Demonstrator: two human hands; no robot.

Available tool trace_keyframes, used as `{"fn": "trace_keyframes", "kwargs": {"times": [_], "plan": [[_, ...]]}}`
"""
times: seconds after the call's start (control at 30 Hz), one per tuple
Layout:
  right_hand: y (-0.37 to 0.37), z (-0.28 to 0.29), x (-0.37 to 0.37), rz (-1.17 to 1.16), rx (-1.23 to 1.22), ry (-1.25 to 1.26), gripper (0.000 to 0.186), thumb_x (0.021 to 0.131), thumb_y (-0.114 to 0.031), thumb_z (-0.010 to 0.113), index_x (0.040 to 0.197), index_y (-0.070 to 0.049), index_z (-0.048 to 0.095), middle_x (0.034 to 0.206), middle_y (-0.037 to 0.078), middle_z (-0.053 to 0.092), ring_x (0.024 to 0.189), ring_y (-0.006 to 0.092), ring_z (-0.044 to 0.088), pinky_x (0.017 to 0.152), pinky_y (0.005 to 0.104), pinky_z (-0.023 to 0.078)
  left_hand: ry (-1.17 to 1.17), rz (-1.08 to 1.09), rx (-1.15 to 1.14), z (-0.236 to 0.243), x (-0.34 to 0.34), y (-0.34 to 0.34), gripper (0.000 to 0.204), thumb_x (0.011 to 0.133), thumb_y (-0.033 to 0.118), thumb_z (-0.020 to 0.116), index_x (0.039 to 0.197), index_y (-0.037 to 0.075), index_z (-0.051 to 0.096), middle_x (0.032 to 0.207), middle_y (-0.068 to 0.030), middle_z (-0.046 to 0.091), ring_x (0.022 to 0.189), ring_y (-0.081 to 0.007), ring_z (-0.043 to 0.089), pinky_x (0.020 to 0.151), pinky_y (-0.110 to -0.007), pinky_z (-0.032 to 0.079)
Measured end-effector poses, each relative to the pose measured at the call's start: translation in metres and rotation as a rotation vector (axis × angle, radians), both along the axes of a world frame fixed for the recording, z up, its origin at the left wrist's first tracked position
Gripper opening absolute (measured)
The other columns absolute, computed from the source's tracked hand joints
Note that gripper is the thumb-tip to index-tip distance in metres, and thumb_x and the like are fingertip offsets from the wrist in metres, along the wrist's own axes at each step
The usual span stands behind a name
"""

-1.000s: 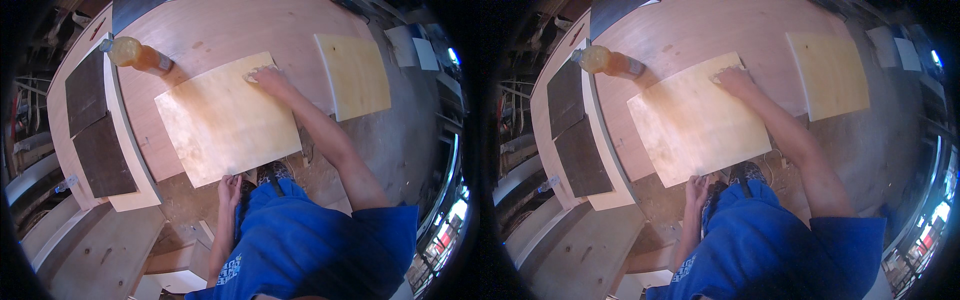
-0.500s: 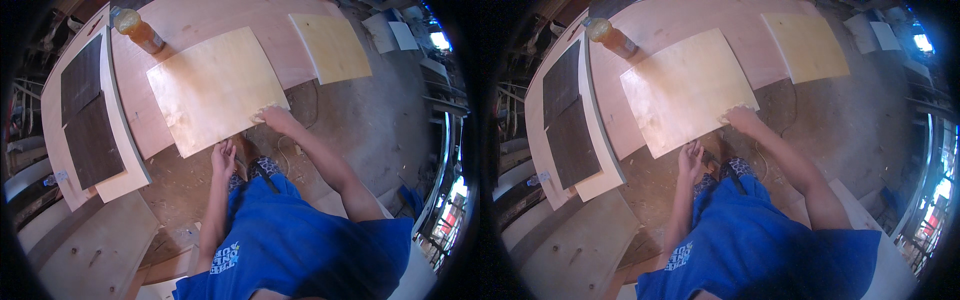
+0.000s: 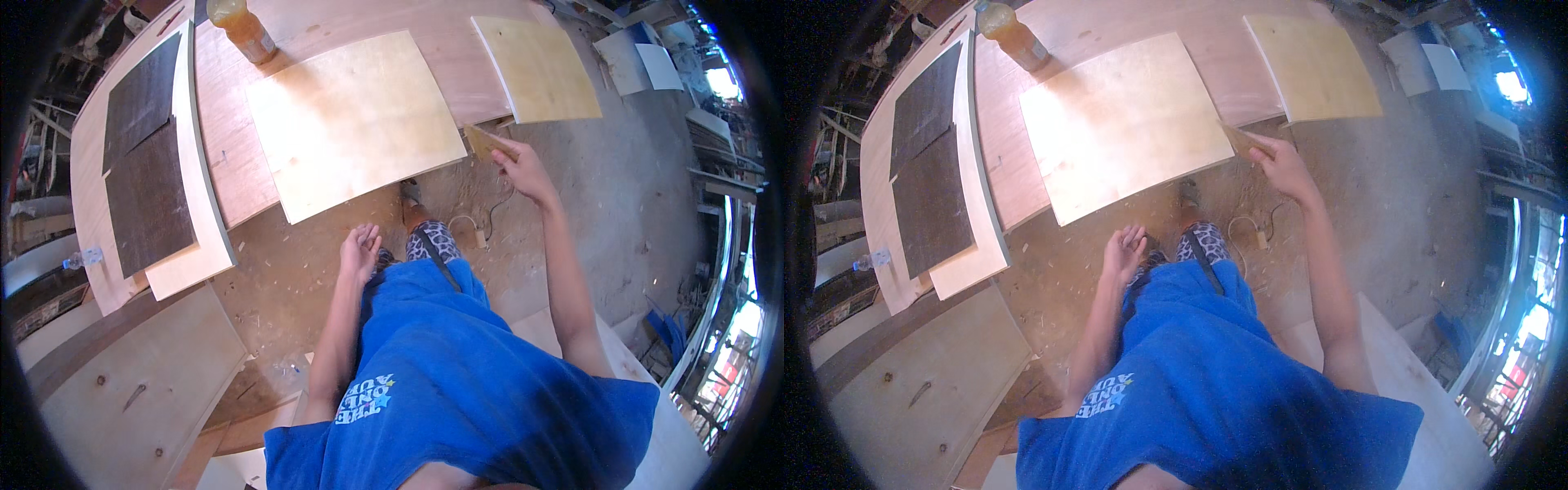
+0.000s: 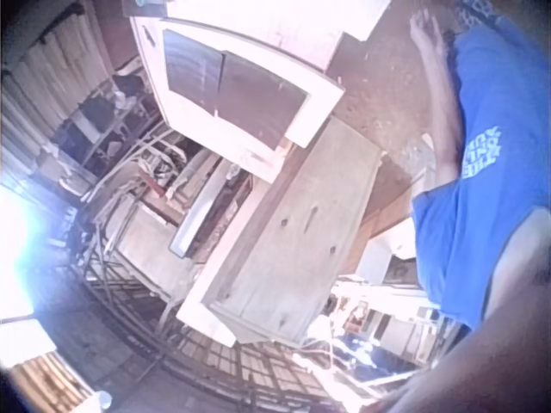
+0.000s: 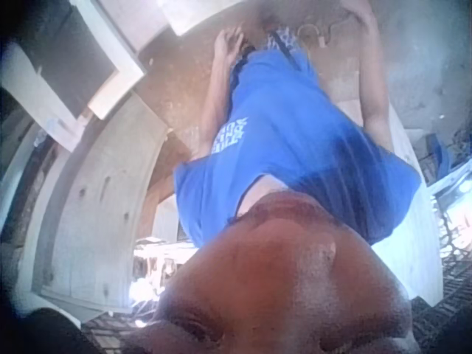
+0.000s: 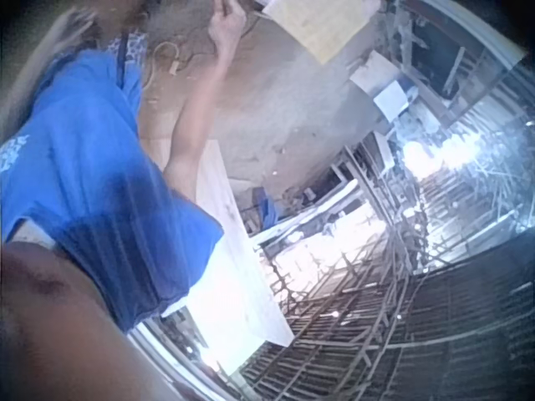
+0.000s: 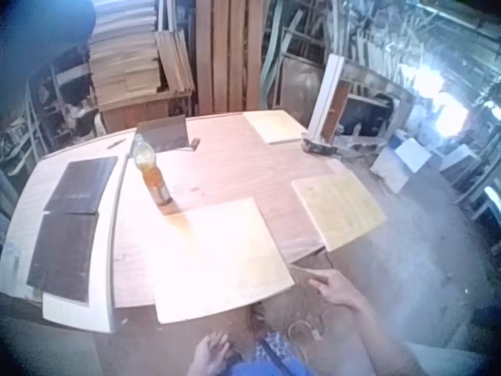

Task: The person pours a yellow liquid from a plastic bottle onto a rectangular wooden board and spreads it evenly with a cloth. The person flips the board over and repeats the application on the other side, then sets the board aside.

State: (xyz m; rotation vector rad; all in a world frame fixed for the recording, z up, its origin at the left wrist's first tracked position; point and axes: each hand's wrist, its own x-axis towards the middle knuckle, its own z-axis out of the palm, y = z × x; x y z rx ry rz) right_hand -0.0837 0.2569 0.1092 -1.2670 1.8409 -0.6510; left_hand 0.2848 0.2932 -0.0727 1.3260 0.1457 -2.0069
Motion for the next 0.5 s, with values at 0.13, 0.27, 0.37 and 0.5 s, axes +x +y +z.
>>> {"fn": "trace_keyframes", "kwargs": {"times": [0.13, 0.27, 0.37, 0.5], "plan": [[-0.039, -0.008, -0.042, -0.018, 0.065, -0.096, 0.038, 0.105, -0.020, 0.057, 0.141, -0.007, 0.061, 0.106, 0.005, 0.071, 0.091, 0.0111, 0.061, 0.078, 0.0281, 0.053, 0.008, 0.005, -0.034, 0.013, -0.020, -0.002, 0.057, 0.101, 0.020, 0.055, 0.149, -0.004, 0.037, 0.152, -0.0193, 0.046, 0.139, -0.0286, 0.049, 0.113, -0.042, 0.044], [-0.110, -0.038, -0.047, 0.345, -0.058, -0.016, 0.040, 0.100, -0.009, 0.059, 0.139, -0.010, 0.064, 0.113, 0.008, 0.073, 0.103, 0.0169, 0.065, 0.088, 0.0302, 0.053, 0.019, 0.102, -0.039, 0.018, -0.051, -0.013, 0.057, 0.102, 0.021, 0.055, 0.150, -0.004, 0.036, 0.152, -0.0203, 0.046, 0.138, -0.0289, 0.050, 0.112, -0.042, 0.044], [-0.147, -0.076, -0.043, 0.840, -0.226, 0.184, 0.047, 0.092, -0.002, 0.058, 0.138, -0.014, 0.064, 0.126, 0.011, 0.069, 0.119, 0.0261, 0.063, 0.100, 0.0363, 0.051, 0.024, 0.237, -0.032, 0.015, -0.084, -0.021, 0.056, 0.102, 0.020, 0.054, 0.150, -0.004, 0.037, 0.151, -0.0205, 0.047, 0.137, -0.0288, 0.051, 0.113, -0.042, 0.044], [-0.122, -0.085, -0.031, 1.355, -0.229, 0.617, 0.049, 0.090, -0.010, 0.056, 0.139, -0.015, 0.060, 0.141, 0.011, 0.061, 0.134, 0.0333, 0.053, 0.107, 0.0506, 0.045, -0.041, 0.398, -0.013, 0.023, -0.141, -0.022, 0.061, 0.103, 0.020, 0.054, 0.153, -0.006, 0.031, 0.155, -0.0213, 0.042, 0.142, -0.0303, 0.046, 0.116, -0.042, 0.041]]}}
